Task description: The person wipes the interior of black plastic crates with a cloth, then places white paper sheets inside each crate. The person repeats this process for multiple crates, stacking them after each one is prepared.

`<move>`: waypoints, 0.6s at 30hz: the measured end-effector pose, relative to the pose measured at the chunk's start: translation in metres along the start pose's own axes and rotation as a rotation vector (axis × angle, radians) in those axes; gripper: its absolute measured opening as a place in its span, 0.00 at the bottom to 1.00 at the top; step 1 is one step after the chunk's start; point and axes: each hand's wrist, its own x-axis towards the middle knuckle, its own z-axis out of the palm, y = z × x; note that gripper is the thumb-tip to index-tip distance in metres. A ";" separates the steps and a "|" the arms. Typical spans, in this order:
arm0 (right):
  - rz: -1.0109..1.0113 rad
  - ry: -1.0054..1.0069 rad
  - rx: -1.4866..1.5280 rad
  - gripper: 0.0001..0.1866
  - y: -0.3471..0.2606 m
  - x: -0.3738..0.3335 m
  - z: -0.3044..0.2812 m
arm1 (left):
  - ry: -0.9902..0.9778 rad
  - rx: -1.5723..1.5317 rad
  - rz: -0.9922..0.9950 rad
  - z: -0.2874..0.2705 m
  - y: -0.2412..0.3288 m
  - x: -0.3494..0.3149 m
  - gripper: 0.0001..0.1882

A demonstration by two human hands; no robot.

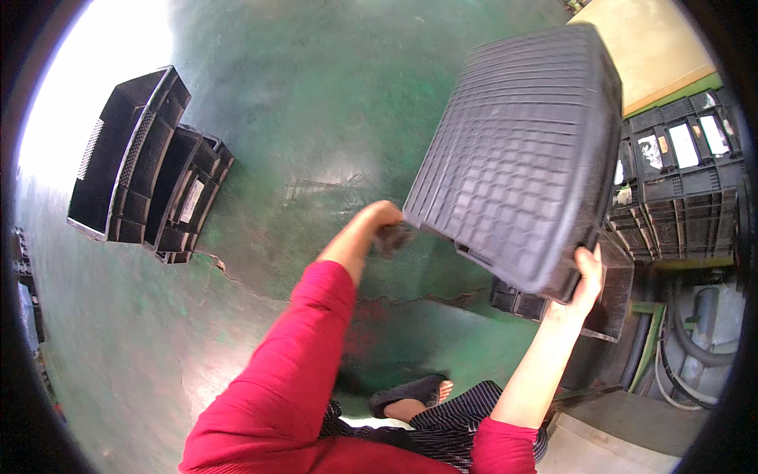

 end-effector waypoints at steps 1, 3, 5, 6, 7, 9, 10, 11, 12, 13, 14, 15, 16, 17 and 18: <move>0.047 -0.049 -0.064 0.32 0.000 -0.004 0.003 | -0.247 0.040 -0.491 -0.043 0.012 -0.032 0.23; 0.072 -0.301 -0.351 0.35 0.015 -0.008 0.027 | -0.326 -0.135 -0.883 -0.121 0.004 -0.092 0.22; 0.001 -0.577 -0.555 0.31 0.058 -0.028 0.075 | -0.352 0.106 -0.708 -0.195 -0.021 -0.170 0.19; -0.111 -0.652 -0.745 0.28 0.076 -0.039 0.091 | -0.326 0.110 -0.674 -0.203 0.011 -0.200 0.18; 0.159 -0.767 -0.953 0.25 0.089 -0.057 0.118 | -0.278 0.117 -0.668 -0.213 0.034 -0.245 0.17; -0.308 -0.922 -1.156 0.23 0.153 -0.101 0.132 | -0.242 0.153 -0.277 -0.219 0.000 -0.296 0.17; -0.307 -0.973 -1.260 0.25 0.195 -0.122 0.126 | -0.177 0.053 -0.338 -0.208 0.016 -0.312 0.17; -0.394 -0.992 -1.333 0.28 0.224 -0.140 0.118 | -0.108 -0.053 -0.405 -0.200 0.036 -0.332 0.17; -0.360 -0.992 -1.344 0.30 0.241 -0.157 0.119 | -0.087 -0.149 -0.370 -0.198 0.041 -0.351 0.16; -0.260 -1.052 -1.339 0.29 0.256 -0.171 0.122 | -0.013 -0.250 -0.342 -0.195 0.035 -0.370 0.16; -0.275 -1.006 -1.305 0.28 0.277 -0.182 0.111 | 0.064 -0.346 -0.346 -0.191 0.040 -0.378 0.15; -0.284 -0.961 -1.267 0.28 0.294 -0.191 0.104 | 0.138 -0.441 -0.353 -0.186 0.047 -0.384 0.15; -0.299 -0.951 -1.277 0.27 0.299 -0.194 0.106 | 0.195 -0.463 -0.337 -0.183 0.049 -0.388 0.15; -0.309 -0.942 -1.291 0.26 0.302 -0.196 0.107 | 0.248 -0.489 -0.322 -0.177 0.050 -0.390 0.15; -0.318 -0.926 -1.308 0.25 0.303 -0.195 0.106 | 0.296 -0.513 -0.302 -0.171 0.053 -0.388 0.14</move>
